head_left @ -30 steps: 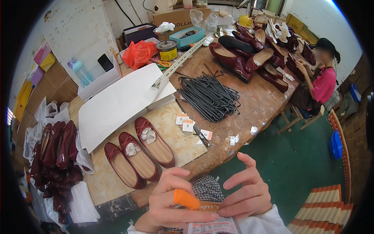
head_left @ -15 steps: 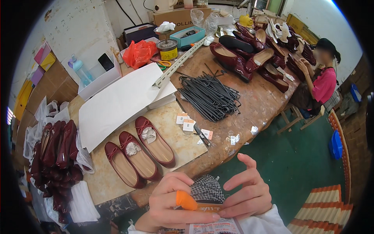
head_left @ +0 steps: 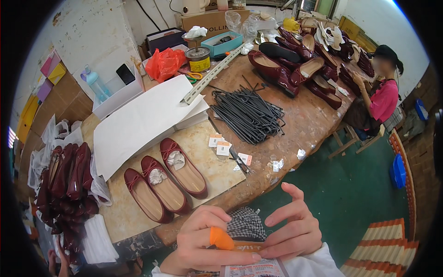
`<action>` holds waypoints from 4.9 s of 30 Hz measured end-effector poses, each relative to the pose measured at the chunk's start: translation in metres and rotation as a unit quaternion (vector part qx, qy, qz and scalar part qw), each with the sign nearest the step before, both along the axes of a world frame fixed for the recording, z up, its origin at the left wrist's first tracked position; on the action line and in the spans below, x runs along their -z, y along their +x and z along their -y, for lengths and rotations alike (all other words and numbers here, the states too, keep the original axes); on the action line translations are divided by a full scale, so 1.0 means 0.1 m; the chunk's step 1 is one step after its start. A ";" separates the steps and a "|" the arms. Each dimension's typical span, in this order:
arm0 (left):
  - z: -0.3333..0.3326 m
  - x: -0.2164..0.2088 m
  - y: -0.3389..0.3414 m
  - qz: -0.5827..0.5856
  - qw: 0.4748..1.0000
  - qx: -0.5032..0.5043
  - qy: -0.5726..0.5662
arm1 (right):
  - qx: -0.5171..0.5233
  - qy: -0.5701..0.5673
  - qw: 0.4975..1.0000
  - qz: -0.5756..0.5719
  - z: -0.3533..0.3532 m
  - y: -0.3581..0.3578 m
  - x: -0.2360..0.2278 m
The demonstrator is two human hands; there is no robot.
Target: The person inserts a metal shoe tree into a maroon flat shoe to maintain its shape. They then stuff a white tissue into the shoe's opening. The person picks up a small packet, opens it, and appears to inspect the contents before placing the packet down. Finally, they handle another pair of maroon shoes, inserting a shoe tree into one of them.
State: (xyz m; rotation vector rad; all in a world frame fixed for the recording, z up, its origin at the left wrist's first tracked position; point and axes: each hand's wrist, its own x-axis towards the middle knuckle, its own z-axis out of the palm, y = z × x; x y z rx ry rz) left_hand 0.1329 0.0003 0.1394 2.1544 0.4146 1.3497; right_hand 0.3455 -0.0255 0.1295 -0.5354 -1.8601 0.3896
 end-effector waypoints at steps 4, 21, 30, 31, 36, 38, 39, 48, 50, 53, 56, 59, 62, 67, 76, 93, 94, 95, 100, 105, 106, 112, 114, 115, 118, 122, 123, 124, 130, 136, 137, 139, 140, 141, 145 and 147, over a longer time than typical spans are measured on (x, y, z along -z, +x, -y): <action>0.01 -0.01 0.00 0.000 1.000 -0.001 -0.005 | -0.002 0.001 1.000 0.001 0.00 0.00 0.01; 0.01 -0.01 0.03 0.011 1.000 -0.004 0.003 | -0.002 0.003 1.000 -0.001 0.00 0.00 -0.01; 0.01 -0.02 0.01 0.002 1.000 0.006 0.003 | -0.004 0.004 1.000 -0.006 0.01 0.00 0.00; 0.00 -0.02 0.02 0.001 1.000 0.007 0.007 | -0.002 0.003 1.000 -0.007 0.01 0.00 0.00; 0.01 -0.01 0.00 0.000 1.000 0.008 0.000 | 0.000 0.000 1.000 -0.005 0.01 0.00 0.00; 0.02 0.00 0.00 0.001 1.000 0.004 -0.008 | 0.001 -0.002 1.000 -0.004 0.01 0.00 -0.01; 0.02 -0.01 0.01 0.002 1.000 0.003 -0.008 | 0.001 -0.004 1.000 -0.004 0.01 0.00 -0.02; 0.01 -0.04 0.01 -0.001 1.000 0.010 0.001 | -0.007 -0.006 1.000 -0.002 0.02 0.01 -0.02; 0.00 -0.04 0.01 0.000 1.000 0.009 0.006 | -0.007 -0.005 1.000 -0.002 0.02 0.01 -0.01; 0.00 -0.05 0.02 0.001 1.000 0.009 0.006 | -0.005 -0.003 1.000 -0.003 0.03 0.01 -0.01; 0.02 -0.05 0.01 -0.002 1.000 0.008 -0.002 | -0.008 0.000 1.000 -0.001 0.02 0.01 -0.02; 0.02 -0.06 -0.01 -0.005 1.000 0.011 0.001 | -0.010 -0.003 1.000 0.000 0.02 0.00 -0.03; 0.00 -0.05 0.00 -0.002 1.000 0.016 0.006 | -0.007 -0.007 1.000 0.003 0.02 0.01 -0.02; 0.00 -0.03 0.00 -0.007 1.000 0.026 -0.004 | 0.000 -0.009 1.000 -0.006 0.03 0.01 -0.01; 0.01 -0.03 0.00 0.000 1.000 0.020 -0.009 | 0.002 -0.001 1.000 -0.008 0.02 -0.01 -0.01; -0.03 -0.01 0.03 0.031 0.999 0.016 0.021 | -0.006 0.001 1.000 -0.005 0.00 -0.02 -0.03; -0.03 0.00 0.03 0.033 0.999 0.014 0.019 | -0.005 0.002 1.000 -0.009 0.00 -0.02 -0.02; -0.02 -0.01 0.02 0.025 0.999 0.017 0.016 | -0.005 0.004 1.000 -0.008 -0.01 -0.02 -0.02; 0.01 -0.03 -0.02 0.013 1.000 0.018 0.002 | -0.010 0.006 1.000 -0.004 -0.01 -0.03 -0.04; -0.03 -0.04 -0.03 0.002 1.000 0.028 0.007 | -0.007 0.000 1.000 -0.003 0.00 -0.02 -0.03; -0.04 -0.05 -0.03 -0.005 0.999 0.034 0.009 | -0.005 -0.003 1.000 -0.006 0.00 -0.02 -0.02; -0.02 0.00 0.02 0.011 1.000 0.025 -0.002 | 0.006 0.001 1.000 -0.002 0.04 0.00 -0.02; 0.00 -0.02 0.03 0.013 1.000 0.023 0.002 | -0.004 -0.004 1.000 -0.001 0.04 0.01 -0.03; 0.01 -0.03 0.04 0.014 1.000 0.022 0.004 | -0.009 -0.006 1.000 -0.001 0.04 0.02 -0.04; -0.01 -0.01 0.09 0.016 1.000 0.021 0.000 | -0.003 0.001 1.000 0.002 0.04 0.07 0.00; -0.05 -0.04 0.05 -0.005 1.000 0.019 -0.001 | -0.007 0.006 1.000 -0.011 -0.02 0.05 0.03; -0.05 -0.04 0.08 0.004 1.000 0.003 0.003 | -0.011 0.003 1.000 -0.014 -0.04 0.04 0.04; -0.05 -0.05 0.09 0.012 1.000 -0.014 0.008 | -0.015 0.001 1.000 -0.017 -0.06 0.02 0.05; -0.01 -0.03 -0.07 -0.009 0.999 -0.027 -0.016 | -0.047 0.000 0.999 -0.018 -0.19 -0.08 0.07; 0.02 -0.02 -0.14 0.018 0.998 -0.053 0.016 | -0.069 -0.003 0.998 0.006 -0.21 -0.16 -0.01; 0.02 -0.02 -0.14 0.016 0.998 -0.053 0.019 | -0.067 -0.003 0.998 0.008 -0.20 -0.16 -0.01; 0.02 -0.02 -0.15 0.014 0.998 -0.051 0.025 | -0.063 -0.001 0.998 0.010 -0.18 -0.17 0.00; 0.03 -0.02 -0.15 0.016 0.998 -0.054 0.023 | -0.061 -0.002 0.998 0.010 -0.16 -0.18 -0.01; 0.06 -0.02 -0.16 0.018 0.998 -0.057 0.021 | -0.059 -0.002 0.998 0.010 -0.15 -0.18 -0.02; 0.06 -0.05 -0.21 0.010 0.999 -0.043 0.030 | -0.057 -0.008 0.998 0.013 -0.11 -0.21 -0.06; 0.07 -0.05 -0.23 0.008 0.999 -0.041 0.031 | -0.060 -0.005 0.998 0.017 -0.11 -0.22 -0.05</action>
